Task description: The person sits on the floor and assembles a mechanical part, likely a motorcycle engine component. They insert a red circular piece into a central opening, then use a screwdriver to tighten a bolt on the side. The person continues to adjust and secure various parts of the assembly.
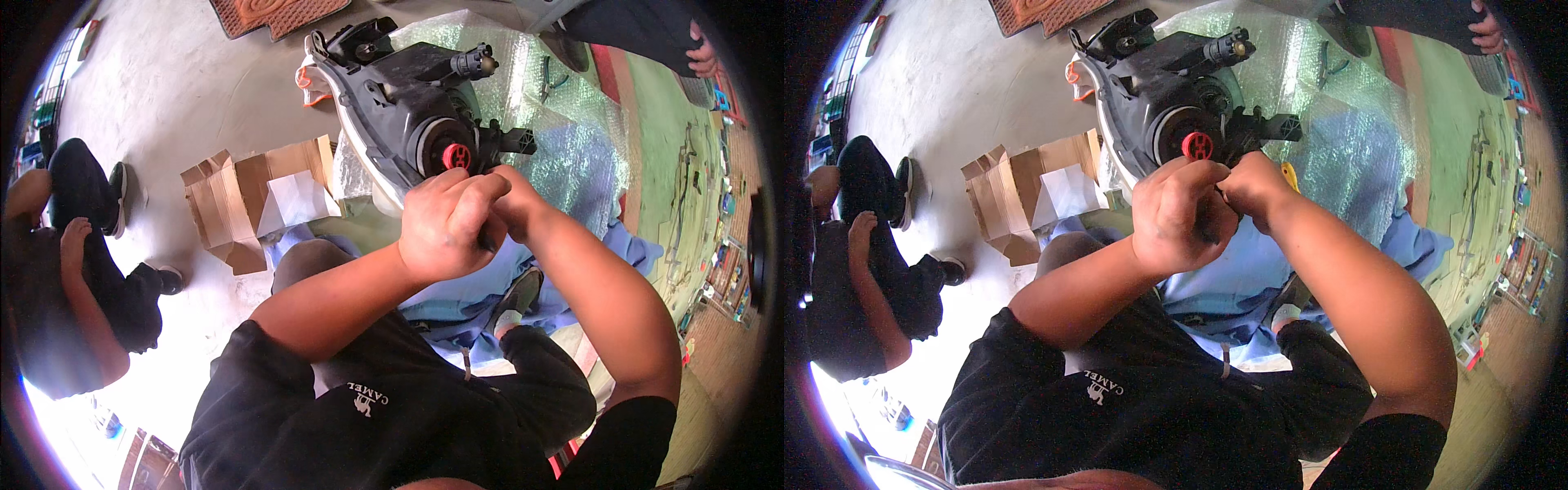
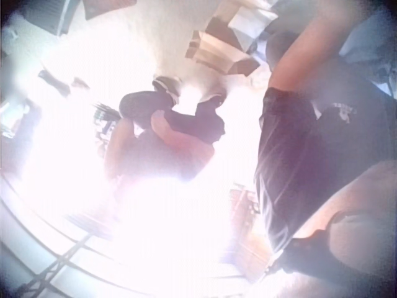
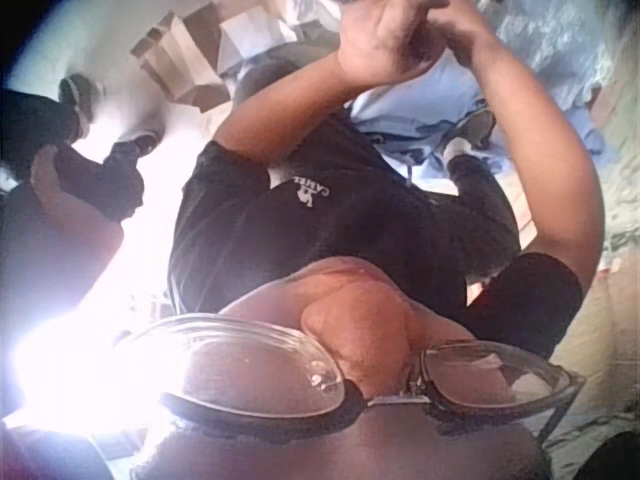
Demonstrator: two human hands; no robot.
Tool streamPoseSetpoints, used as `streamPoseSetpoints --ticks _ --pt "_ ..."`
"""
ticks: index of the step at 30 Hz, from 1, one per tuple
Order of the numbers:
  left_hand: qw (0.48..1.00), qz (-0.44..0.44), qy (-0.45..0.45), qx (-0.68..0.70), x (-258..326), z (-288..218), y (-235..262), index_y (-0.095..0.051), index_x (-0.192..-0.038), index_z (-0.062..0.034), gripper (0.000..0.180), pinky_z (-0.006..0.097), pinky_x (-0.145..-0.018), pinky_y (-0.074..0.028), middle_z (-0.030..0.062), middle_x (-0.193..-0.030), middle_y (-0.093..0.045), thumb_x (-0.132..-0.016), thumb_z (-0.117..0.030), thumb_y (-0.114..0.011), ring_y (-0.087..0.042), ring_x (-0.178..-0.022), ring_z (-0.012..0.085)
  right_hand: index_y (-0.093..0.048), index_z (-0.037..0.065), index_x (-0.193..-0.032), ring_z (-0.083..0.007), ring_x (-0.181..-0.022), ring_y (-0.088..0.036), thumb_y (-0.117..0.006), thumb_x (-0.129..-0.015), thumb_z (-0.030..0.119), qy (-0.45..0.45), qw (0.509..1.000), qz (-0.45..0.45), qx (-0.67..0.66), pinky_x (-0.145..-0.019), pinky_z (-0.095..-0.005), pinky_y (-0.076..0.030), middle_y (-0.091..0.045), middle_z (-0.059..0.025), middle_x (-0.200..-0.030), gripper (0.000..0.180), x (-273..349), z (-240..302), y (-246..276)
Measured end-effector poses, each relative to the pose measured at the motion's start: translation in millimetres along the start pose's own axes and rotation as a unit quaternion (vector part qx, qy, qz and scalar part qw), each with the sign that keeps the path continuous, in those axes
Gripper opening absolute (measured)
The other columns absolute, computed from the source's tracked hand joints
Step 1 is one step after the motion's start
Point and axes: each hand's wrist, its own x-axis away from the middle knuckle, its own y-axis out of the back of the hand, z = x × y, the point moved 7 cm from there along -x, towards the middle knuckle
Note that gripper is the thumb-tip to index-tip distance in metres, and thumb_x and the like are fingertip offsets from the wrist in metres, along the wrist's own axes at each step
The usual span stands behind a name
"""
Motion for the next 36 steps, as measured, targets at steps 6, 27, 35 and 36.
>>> streamPoseSetpoints --ticks 6,27,35,36 --pt "0.999 0.037 0.019 0.011 5 -1 -5 -0.052 -0.105 -0.0019 0.046 0.038 -0.045 -0.043 0.0085 -0.07 -0.056 -0.061 0.009 -0.062 -0.053 -0.051 0.0268 -0.07 0.0 -0.083 -0.0175 -0.073 -0.063 -0.075 -0.073 0.011 -0.021 0.999 0.037 -0.026 -0.059 -0.0363 -0.048 -0.066 -0.0079 -0.083 0.016 5 0 -9" --pt "0.999 0.043 0.014 0.002 7 -2 -3 -0.053 -0.105 -0.0012 0.043 0.038 -0.046 -0.045 0.0084 -0.066 -0.052 -0.064 0.008 -0.064 -0.054 -0.051 0.0277 -0.069 -0.003 -0.078 -0.0173 -0.066 -0.061 -0.077 -0.069 0.019 0.07 0.995 0.028 0.069 -0.056 -0.0348 -0.045 -0.065 -0.0082 -0.076 0.024 1 7 -3" --pt "1.0 0.017 0.006 -0.006 6 2 3 -0.05 -0.109 0.002 0.048 0.036 -0.05 -0.048 0.0105 -0.074 -0.058 -0.064 0.01 -0.063 -0.058 -0.056 0.028 -0.069 -0.012 -0.08 -0.0326 -0.078 -0.071 -0.073 -0.066 0.021 0.164 0.959 -0.043 0.227 -0.066 -0.042 -0.051 -0.068 -0.0283 -0.078 0.035 -18 16 4" --pt "1.0 0.016 0.003 -0.014 6 1 4 -0.05 -0.11 0.0022 0.049 0.036 -0.05 -0.049 0.0109 -0.076 -0.058 -0.064 0.01 -0.064 -0.059 -0.057 0.0283 -0.068 -0.012 -0.08 -0.0334 -0.077 -0.071 -0.072 -0.066 0.02 0.169 0.959 -0.042 0.224 -0.066 -0.0423 -0.051 -0.068 -0.0281 -0.078 0.034 -21 14 3"
